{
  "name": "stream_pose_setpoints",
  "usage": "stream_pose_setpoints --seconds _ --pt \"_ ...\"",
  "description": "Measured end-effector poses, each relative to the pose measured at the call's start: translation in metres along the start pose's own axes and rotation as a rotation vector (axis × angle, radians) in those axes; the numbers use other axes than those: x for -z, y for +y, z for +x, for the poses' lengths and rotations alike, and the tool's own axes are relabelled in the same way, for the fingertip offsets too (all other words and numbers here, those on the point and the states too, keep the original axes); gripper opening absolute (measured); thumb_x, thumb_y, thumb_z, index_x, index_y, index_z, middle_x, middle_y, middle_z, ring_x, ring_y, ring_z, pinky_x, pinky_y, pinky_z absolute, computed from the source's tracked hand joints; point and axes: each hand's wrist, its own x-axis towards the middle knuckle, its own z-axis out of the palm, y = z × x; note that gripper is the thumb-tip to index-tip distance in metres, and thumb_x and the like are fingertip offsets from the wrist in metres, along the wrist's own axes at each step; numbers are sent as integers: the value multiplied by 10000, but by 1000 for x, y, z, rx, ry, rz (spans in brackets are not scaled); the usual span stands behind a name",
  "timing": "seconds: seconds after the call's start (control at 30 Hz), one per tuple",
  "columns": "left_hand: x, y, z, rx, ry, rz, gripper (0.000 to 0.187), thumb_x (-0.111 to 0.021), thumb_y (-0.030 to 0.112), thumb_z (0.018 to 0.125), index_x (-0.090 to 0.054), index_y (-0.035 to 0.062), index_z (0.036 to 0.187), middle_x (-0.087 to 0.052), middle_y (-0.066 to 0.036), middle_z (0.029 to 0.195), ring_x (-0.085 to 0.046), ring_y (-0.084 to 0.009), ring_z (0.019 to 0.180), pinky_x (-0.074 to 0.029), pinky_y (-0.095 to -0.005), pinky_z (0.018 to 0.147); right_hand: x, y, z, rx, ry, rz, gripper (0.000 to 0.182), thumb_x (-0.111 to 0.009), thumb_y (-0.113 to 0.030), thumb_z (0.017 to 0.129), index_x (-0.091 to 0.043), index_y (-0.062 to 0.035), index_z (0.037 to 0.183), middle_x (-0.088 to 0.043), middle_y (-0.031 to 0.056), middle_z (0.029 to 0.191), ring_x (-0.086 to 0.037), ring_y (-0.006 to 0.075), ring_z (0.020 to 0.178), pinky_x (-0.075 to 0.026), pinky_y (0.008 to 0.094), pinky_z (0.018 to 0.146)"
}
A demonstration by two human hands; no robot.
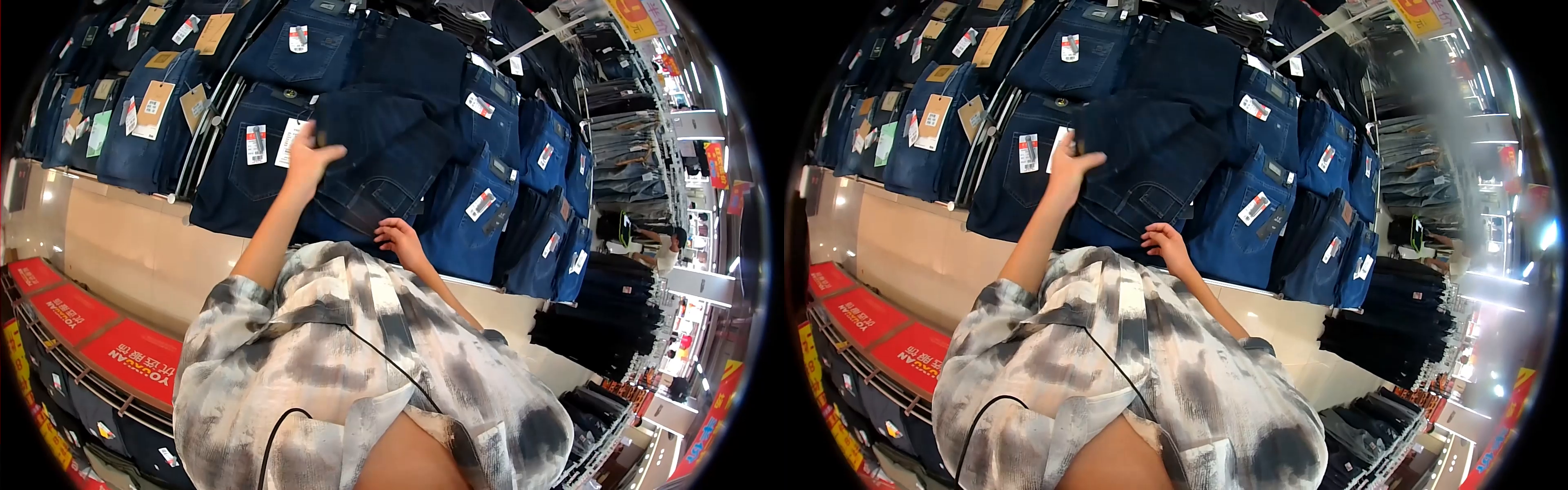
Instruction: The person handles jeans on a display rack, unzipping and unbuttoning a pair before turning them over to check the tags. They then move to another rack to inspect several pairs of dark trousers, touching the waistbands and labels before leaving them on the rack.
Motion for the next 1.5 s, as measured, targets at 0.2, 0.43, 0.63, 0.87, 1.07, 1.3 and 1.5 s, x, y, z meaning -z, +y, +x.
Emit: stream_pose_setpoints --seconds 0.2,0.43,0.63,0.87,1.07,1.3,1.5 --pt "-40 -19 -63 -368 -702 1109 418 -692 30 747 -673 137 1150 -692 -91 1077 -652 -274 960 -533 -374 844 25 8 -7 -83 18 415 373 -442 -350 1005 -555 -83 1240 -644 86 1195 -618 235 1053 -493 399 860" --pt "-19 -26 -66 -375 -525 1083 394 -723 195 794 -634 59 1153 -628 -120 1235 -557 -337 1171 -448 -419 1004 29 -2 -17 2 244 338 428 -558 -309 968 -513 -60 1313 -582 88 1258 -532 256 1153 -465 415 924" --pt "26 -55 -39 -274 69 1101 712 -800 239 755 -462 -13 1329 -611 -173 1169 -575 -371 1093 -459 -419 985 9 1 -10 -85 238 207 435 -626 -235 943 -479 -85 1325 -546 72 1300 -521 240 1164 -470 431 913" --pt "32 -41 -32 155 -68 983 644 -820 323 720 -560 -38 1185 -630 -198 1067 -621 -346 987 -504 -401 886 -11 -3 -8 -126 181 286 406 -628 -346 964 -492 -144 1289 -589 34 1263 -536 206 1141 -526 434 820" --pt "6 -26 -53 71 -49 936 561 -789 256 744 -545 -37 1155 -616 -227 1125 -635 -334 1000 -515 -391 866 -15 -6 -23 -13 179 338 379 -587 -306 990 -466 -152 1316 -581 48 1281 -569 234 1133 -574 437 766" --pt "4 -32 -74 474 -55 257 544 -760 147 811 -504 -82 1233 -630 -184 1157 -626 -234 1043 -507 -321 923 14 -11 -53 -4 223 284 371 -590 -282 994 -459 -80 1276 -631 78 899 -616 168 659 -499 303 552" --pt "-11 4 -81 700 -121 106 558 -730 193 855 -496 -66 1290 -626 -159 1185 -637 -226 1042 -531 -338 897 -10 -57 -79 87 414 413 380 -578 -157 992 -430 -80 1332 -613 71 908 -583 136 661 -477 274 539"
